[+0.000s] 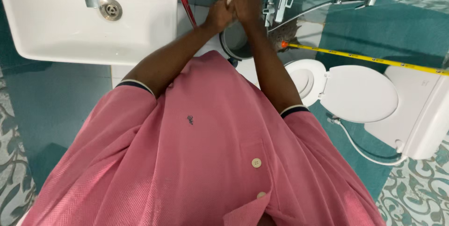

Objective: The person cleans a bathroom faucet by hand using a cloth.

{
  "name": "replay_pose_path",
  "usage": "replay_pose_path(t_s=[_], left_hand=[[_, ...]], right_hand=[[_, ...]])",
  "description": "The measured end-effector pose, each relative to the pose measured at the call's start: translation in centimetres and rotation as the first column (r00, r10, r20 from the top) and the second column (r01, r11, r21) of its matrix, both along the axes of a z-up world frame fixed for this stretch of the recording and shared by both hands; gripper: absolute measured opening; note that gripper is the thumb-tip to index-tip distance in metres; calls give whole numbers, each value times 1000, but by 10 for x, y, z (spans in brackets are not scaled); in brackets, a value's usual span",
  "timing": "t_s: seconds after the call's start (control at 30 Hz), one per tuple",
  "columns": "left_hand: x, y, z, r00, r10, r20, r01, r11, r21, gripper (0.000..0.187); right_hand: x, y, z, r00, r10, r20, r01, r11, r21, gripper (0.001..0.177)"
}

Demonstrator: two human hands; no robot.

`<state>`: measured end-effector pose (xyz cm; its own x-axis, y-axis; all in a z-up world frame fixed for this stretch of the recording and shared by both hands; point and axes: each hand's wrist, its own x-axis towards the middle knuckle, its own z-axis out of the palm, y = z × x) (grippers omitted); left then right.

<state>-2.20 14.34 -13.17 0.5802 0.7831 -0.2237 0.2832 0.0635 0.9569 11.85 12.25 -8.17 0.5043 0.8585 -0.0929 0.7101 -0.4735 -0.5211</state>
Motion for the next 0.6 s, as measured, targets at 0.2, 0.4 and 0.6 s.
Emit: replay_pose_path(t_s=[0.2, 0.4, 0.6], left_hand=[[-41, -51, 30, 996, -93, 10, 90, 982, 167, 60], [-45, -51, 77, 993, 99, 67, -109, 979, 172, 58], [-20, 14, 69, 931, 365, -4, -347, 887, 304, 64]], right_hand=[[-17, -78, 5, 941, -31, -337, 50, 998, 49, 72], [1, -83, -23, 666, -214, -715, 426, 895, 129, 63], [42, -3, -60, 545, 293, -786, 183, 872, 453, 63]])
